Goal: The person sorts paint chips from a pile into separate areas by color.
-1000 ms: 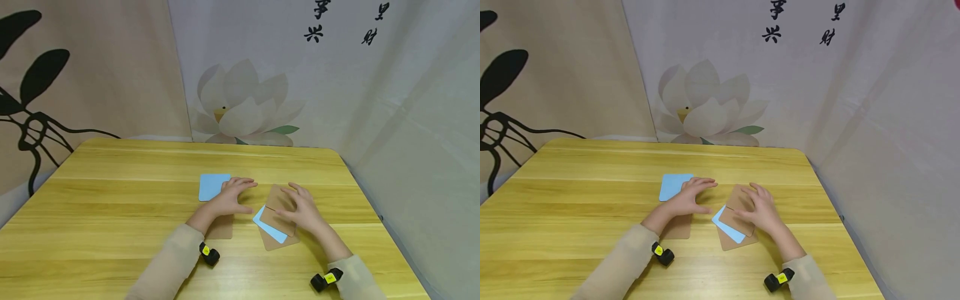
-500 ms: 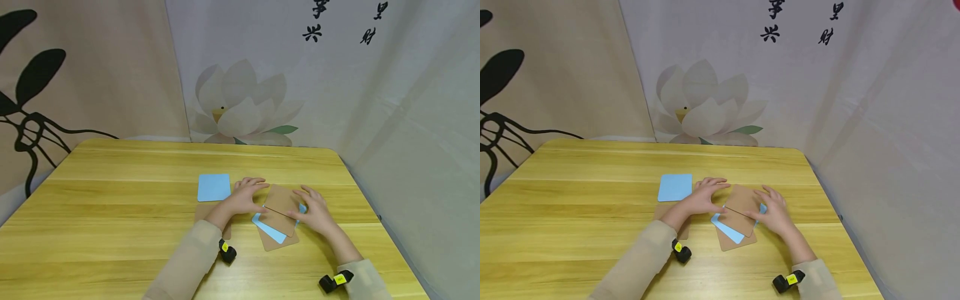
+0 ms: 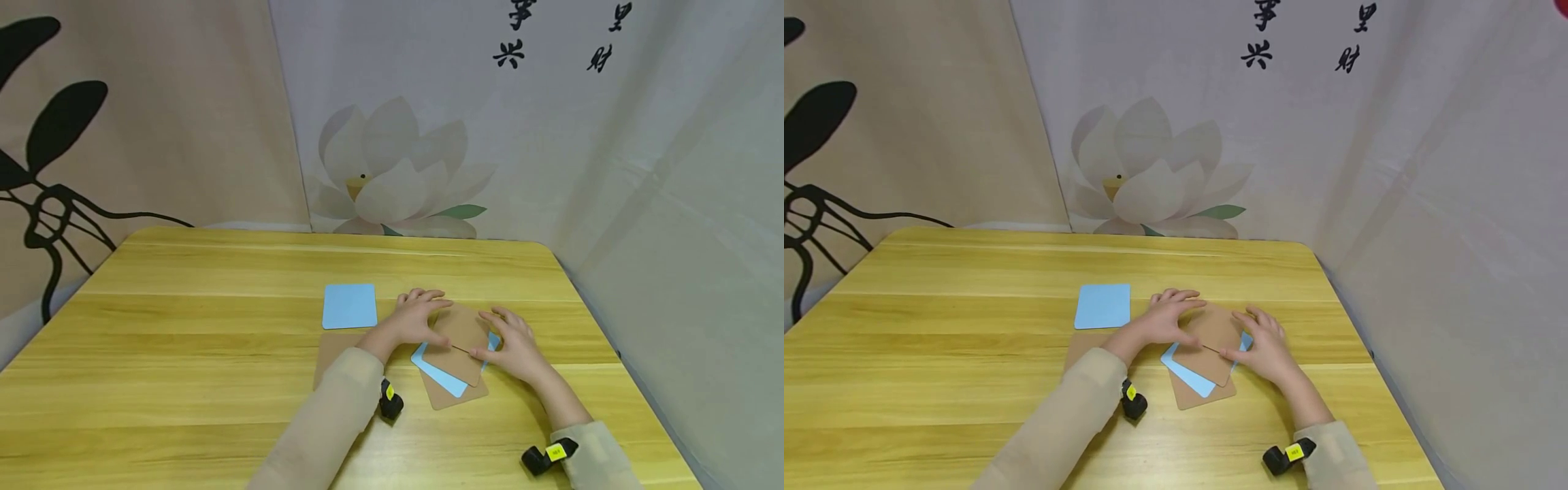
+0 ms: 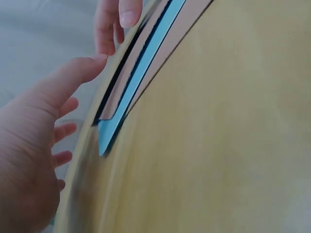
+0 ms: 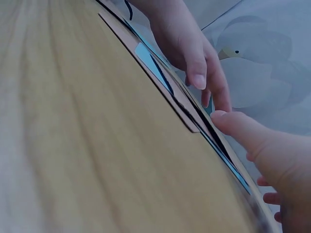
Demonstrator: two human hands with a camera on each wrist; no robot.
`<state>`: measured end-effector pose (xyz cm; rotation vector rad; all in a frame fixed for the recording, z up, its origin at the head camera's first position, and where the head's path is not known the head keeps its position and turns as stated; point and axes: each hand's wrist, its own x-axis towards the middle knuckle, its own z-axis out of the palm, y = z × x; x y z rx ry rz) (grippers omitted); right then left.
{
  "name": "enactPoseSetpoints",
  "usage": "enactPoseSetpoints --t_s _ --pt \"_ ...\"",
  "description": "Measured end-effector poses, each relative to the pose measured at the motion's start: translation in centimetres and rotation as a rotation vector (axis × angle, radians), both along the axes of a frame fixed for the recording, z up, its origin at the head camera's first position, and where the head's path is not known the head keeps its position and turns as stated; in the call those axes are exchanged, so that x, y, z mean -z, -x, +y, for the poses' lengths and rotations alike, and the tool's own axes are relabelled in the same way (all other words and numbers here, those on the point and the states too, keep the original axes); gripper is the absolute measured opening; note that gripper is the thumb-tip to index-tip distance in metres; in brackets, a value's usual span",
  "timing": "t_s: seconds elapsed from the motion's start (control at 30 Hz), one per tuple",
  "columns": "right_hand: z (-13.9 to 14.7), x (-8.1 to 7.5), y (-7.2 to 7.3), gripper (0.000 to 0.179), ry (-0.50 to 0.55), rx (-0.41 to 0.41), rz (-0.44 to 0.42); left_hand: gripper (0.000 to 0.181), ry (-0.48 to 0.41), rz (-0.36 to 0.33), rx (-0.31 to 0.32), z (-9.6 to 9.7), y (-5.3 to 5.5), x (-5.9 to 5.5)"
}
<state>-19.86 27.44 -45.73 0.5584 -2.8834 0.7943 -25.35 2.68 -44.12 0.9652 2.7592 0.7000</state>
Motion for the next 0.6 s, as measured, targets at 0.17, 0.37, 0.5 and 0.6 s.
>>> enactPoseSetpoints --t_s 0.17,0.37,0.5,0.6 --pt "0.0 0.2 0.1 0.08 -0.003 -0.019 -0.018 0.081 0.047 0.001 -0.006 0.1 0.5 0.6" --pt "0.3 0.4 0.2 0.08 -0.004 -0.043 -0.02 0.082 0.032 0.015 0.014 0.4 0.9 1.4" --pt "0.4 0.5 0.3 0.08 -0.017 -0.056 -0.02 0.082 0.047 0.016 0.011 0.5 1.0 1.5" --pt "0.4 0.6 0.4 0.079 -0.029 -0.064 -0.012 0.082 0.057 0.019 0.008 0.6 1.0 1.4"
